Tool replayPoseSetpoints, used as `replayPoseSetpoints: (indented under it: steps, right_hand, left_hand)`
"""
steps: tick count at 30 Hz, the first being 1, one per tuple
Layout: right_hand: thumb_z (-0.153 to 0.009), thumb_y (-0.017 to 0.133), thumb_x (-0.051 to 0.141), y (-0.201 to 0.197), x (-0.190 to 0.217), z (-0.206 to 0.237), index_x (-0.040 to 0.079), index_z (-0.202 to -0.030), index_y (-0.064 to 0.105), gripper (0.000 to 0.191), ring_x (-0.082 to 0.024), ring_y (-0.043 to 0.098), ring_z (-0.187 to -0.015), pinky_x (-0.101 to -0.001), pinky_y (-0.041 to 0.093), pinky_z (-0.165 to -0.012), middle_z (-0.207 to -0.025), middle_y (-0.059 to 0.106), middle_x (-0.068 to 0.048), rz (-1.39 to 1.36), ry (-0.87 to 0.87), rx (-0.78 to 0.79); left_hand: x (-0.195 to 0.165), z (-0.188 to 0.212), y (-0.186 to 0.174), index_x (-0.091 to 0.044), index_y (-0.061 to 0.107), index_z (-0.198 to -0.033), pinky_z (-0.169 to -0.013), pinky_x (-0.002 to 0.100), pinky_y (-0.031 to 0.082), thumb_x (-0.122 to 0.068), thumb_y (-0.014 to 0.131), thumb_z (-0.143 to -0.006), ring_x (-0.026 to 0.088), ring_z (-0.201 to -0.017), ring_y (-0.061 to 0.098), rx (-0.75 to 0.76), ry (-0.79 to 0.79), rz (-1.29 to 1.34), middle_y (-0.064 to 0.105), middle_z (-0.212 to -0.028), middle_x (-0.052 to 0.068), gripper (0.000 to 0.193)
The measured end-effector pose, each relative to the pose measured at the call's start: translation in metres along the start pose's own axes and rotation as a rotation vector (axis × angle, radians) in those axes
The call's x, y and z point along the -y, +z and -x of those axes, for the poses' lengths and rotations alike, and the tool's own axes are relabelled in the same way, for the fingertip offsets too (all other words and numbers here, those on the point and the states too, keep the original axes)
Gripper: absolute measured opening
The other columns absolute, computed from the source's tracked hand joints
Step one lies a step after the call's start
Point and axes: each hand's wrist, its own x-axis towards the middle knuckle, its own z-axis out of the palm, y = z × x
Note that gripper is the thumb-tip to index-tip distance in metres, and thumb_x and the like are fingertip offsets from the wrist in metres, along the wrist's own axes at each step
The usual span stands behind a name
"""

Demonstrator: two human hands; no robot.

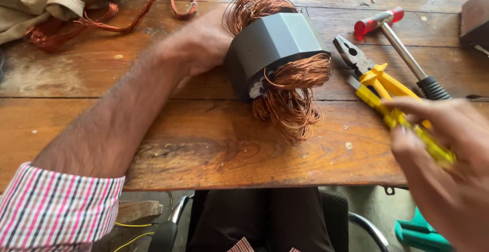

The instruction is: The person winds copper wire around a gray cylindrical motor stator core, using a small yellow-handled tool to press the wire into slots. The person rotates the stator and continues winding the wire by hand.

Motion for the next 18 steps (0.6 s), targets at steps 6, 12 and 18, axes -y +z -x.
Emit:
replayPoseSetpoints:
  steps: [6,12,18]
  right_hand:
    - [-0.094,0.065,0.02,-0.012,0.014,0.002,0.011,-0.135,0.068,0.042,-0.013,0.077,-0.08,-0.0318,0.059,-0.072,-0.093,0.076,-0.004,-0.175,-0.273,0.139]
    - [-0.094,0.07,0.021,0.01,0.032,-0.033,0.008,-0.121,0.073,0.03,-0.023,0.076,-0.081,-0.0378,0.061,-0.071,-0.104,0.078,-0.011,-0.03,-0.386,0.068]
    - [-0.093,0.071,0.017,0.034,0.042,-0.032,0.006,-0.106,0.074,0.017,-0.028,0.073,-0.076,-0.0412,0.058,-0.062,-0.097,0.076,-0.011,0.103,-0.413,-0.014]
  left_hand:
    - [-0.002,-0.001,0.001,-0.002,0.07,-0.124,-0.087,0.03,0.063,-0.007,0.081,-0.088,0.013,-0.1,0.072,-0.039,-0.046,-0.023,0.077,-0.113,0.007,0.038]
    - [-0.004,-0.001,0.001,-0.002,0.068,-0.127,-0.093,0.03,0.062,-0.005,0.08,-0.088,0.012,-0.105,0.071,0.019,-0.032,0.011,0.076,-0.117,0.006,0.042]
    - [-0.002,-0.001,0.0,-0.004,0.064,-0.134,-0.099,0.03,0.06,-0.003,0.082,-0.085,0.013,-0.11,0.07,0.082,0.035,0.065,0.073,-0.122,0.007,0.052]
